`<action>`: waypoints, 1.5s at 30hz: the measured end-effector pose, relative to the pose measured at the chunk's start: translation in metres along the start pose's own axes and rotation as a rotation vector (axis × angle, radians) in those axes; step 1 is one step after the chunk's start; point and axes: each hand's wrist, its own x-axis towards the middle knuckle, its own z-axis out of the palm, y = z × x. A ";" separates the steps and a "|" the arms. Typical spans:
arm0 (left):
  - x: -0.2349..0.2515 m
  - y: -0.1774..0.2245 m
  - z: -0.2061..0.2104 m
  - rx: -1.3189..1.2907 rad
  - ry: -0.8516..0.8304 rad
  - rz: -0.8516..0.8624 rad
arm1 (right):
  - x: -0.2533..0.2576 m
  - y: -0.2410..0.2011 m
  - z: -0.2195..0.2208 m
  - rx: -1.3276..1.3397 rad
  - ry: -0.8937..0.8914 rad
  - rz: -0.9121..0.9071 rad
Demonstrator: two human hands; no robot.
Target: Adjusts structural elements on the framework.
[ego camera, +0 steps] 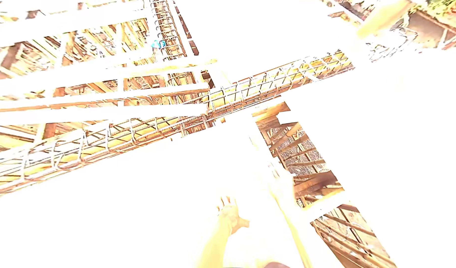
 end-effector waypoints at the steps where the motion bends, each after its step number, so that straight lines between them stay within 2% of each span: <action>1: 0.000 0.001 -0.001 -0.004 0.015 0.005 | 0.020 -0.014 0.006 -0.003 -0.041 0.065; 3: -0.001 -0.001 -0.004 0.006 0.025 0.007 | 0.013 -0.016 -0.004 -0.017 -0.053 0.058; 6: -0.001 0.000 -0.004 0.007 0.003 0.014 | -0.066 0.022 -0.054 0.054 -0.008 -0.091; 8: 0.002 -0.002 -0.006 0.012 0.002 0.004 | -0.086 0.027 -0.062 0.074 0.013 -0.123; 11: -0.001 0.000 -0.004 0.008 0.011 0.007 | -0.031 0.013 -0.011 -0.076 0.043 -0.127; 13: -0.003 -0.001 -0.007 -0.019 0.029 0.012 | -0.001 -0.015 0.000 -0.101 -0.097 0.039; 15: -0.002 -0.003 -0.006 -0.005 0.048 0.006 | -0.014 -0.020 -0.022 -0.058 -0.145 0.097; 17: 0.000 -0.002 -0.001 0.023 0.054 -0.003 | -0.061 0.003 -0.058 0.027 -0.079 0.042; 19: 0.003 0.000 -0.001 0.028 0.056 -0.013 | -0.085 0.015 -0.070 0.094 0.008 -0.034; 22: 0.003 -0.004 0.004 0.014 0.064 -0.011 | -0.043 0.006 -0.026 -0.011 0.005 -0.106; 25: 0.004 -0.004 -0.001 0.028 0.077 -0.007 | 0.005 -0.019 -0.003 0.013 -0.082 0.024; 27: -0.001 -0.004 0.003 0.039 0.053 -0.002 | -0.022 -0.020 -0.031 -0.032 -0.159 0.096; 28: 0.002 -0.002 0.001 0.041 0.044 0.008 | -0.042 -0.015 -0.049 -0.040 -0.143 0.081; 31: 0.006 -0.003 0.001 0.034 0.031 -0.008 | -0.083 0.015 -0.067 0.080 -0.007 -0.074; 34: 0.006 -0.004 0.001 0.028 0.040 -0.017 | -0.034 0.013 -0.012 -0.027 0.048 -0.113; 35: 0.004 -0.005 0.003 0.024 0.044 -0.010 | -0.015 0.005 0.004 -0.035 0.043 -0.055; 37: 0.006 -0.003 -0.005 -0.003 0.051 0.003 | 0.008 -0.024 0.001 -0.046 -0.065 0.099; 39: 0.001 -0.003 0.000 0.024 0.040 0.008 | -0.028 -0.015 -0.031 -0.060 -0.131 0.098; 40: 0.001 -0.003 -0.003 0.046 0.036 0.011 | -0.051 0.000 -0.042 -0.016 -0.063 0.009; 42: 0.000 -0.004 -0.008 0.046 0.024 -0.006 | -0.083 0.012 -0.059 0.058 0.011 -0.058; 45: 0.000 -0.001 -0.009 0.075 0.024 -0.019 | -0.055 0.006 -0.027 -0.088 -0.016 0.002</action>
